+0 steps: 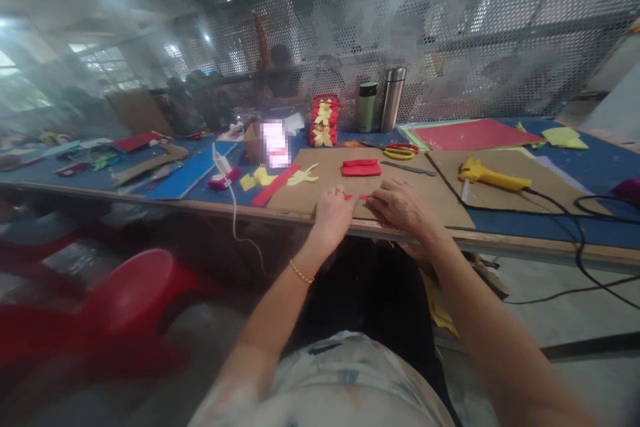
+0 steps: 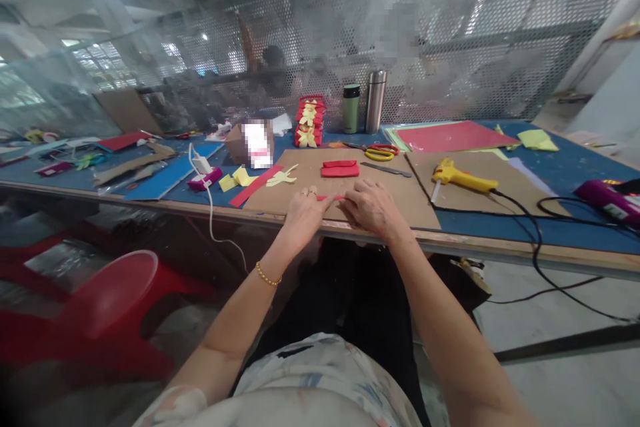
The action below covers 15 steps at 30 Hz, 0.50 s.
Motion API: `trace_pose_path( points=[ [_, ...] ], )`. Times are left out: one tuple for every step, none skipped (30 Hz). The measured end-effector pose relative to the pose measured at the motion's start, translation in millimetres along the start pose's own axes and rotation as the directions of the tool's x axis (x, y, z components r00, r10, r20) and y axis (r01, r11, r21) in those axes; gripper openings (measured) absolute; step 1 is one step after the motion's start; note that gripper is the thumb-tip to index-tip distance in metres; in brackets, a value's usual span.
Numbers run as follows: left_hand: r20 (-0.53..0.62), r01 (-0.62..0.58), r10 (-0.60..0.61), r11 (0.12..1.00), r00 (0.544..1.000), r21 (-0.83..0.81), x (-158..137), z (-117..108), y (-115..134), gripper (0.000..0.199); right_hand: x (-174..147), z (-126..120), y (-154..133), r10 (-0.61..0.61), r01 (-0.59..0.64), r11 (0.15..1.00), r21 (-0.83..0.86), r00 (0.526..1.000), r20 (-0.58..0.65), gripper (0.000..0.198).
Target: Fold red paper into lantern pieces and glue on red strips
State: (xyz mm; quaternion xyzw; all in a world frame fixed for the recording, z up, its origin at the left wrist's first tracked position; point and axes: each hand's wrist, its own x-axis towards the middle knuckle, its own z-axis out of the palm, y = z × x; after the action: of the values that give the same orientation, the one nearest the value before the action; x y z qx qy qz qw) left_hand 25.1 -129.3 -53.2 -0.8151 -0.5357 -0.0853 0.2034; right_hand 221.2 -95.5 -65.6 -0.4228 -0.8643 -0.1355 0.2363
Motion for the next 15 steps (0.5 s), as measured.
trace_pose_path(
  points=[
    [-0.020,0.000,0.000,1.000,1.000,0.013,-2.4,2.1,-0.5,0.045,0.0,0.4,-0.2,0.003,-0.003,1.000,-0.004,1.000,-0.006,0.041],
    [-0.034,0.003,-0.002,1.000,0.999,0.026,-4.3,3.7,-0.9,0.047,0.0,1.0,-0.2,0.007,-0.008,1.000,-0.007,1.000,-0.012,0.041],
    [-0.038,0.010,-0.008,0.999,0.999,0.037,-5.6,4.7,-1.0,0.049,0.1,1.7,-0.1,0.011,-0.011,1.000,-0.009,1.000,-0.017,0.041],
    [-0.034,0.020,-0.019,0.999,0.999,0.045,-6.3,5.1,-0.8,0.050,0.3,2.5,0.3,0.014,-0.015,1.000,-0.008,1.000,-0.020,0.040],
    [-0.024,0.030,-0.029,0.998,0.999,0.048,-6.5,4.8,-0.2,0.051,0.5,3.3,0.8,0.015,-0.016,1.000,-0.006,1.000,-0.020,0.040],
    [-0.009,0.036,-0.035,0.998,0.999,0.046,-6.2,4.0,0.7,0.051,0.7,4.0,1.5,0.013,-0.013,1.000,-0.003,1.000,-0.016,0.040],
    [0.006,0.040,-0.040,0.998,0.999,0.041,-5.6,2.8,1.7,0.050,0.9,4.6,2.2,0.009,-0.009,1.000,0.000,1.000,-0.011,0.041],
    [0.019,0.045,-0.046,0.998,0.999,0.038,-4.8,1.3,2.8,0.050,1.0,5.1,2.9,0.005,-0.005,1.000,0.001,1.000,-0.005,0.041],
    [0.031,0.051,-0.052,0.998,0.998,0.036,-4.0,-0.3,3.9,0.050,1.1,5.5,3.4,0.003,-0.003,1.000,0.000,1.000,0.000,0.041],
    [0.042,0.057,-0.058,0.998,0.997,0.035,-3.3,-1.9,4.9,0.050,1.1,5.8,3.8,0.005,-0.005,1.000,-0.002,1.000,0.002,0.041],
    [0.053,0.064,-0.066,0.997,0.996,0.035,-2.8,-3.3,5.8,0.050,1.0,6.1,4.0,0.008,-0.008,1.000,-0.005,1.000,0.002,0.040],
    [0.064,0.070,-0.073,0.997,0.995,0.036,-2.4,-4.5,6.5,0.050,0.9,6.5,4.1,0.011,-0.011,1.000,-0.007,1.000,-0.001,0.040],
    [0.073,0.072,-0.075,0.997,0.995,0.036,-2.3,-5.5,7.1,0.050,0.7,6.8,4.2,0.012,-0.012,1.000,-0.007,1.000,-0.005,0.039],
    [0.079,0.070,-0.073,0.997,0.994,0.035,-2.2,-6.2,7.5,0.050,0.5,7.3,4.2,0.010,-0.010,1.000,-0.004,1.000,-0.011,0.039],
    [0.081,0.067,-0.070,0.997,0.994,0.034,-2.2,-6.7,7.8,0.050,0.4,7.9,4.2,0.007,-0.007,1.000,0.001,1.000,-0.018,0.039]
  ],
)
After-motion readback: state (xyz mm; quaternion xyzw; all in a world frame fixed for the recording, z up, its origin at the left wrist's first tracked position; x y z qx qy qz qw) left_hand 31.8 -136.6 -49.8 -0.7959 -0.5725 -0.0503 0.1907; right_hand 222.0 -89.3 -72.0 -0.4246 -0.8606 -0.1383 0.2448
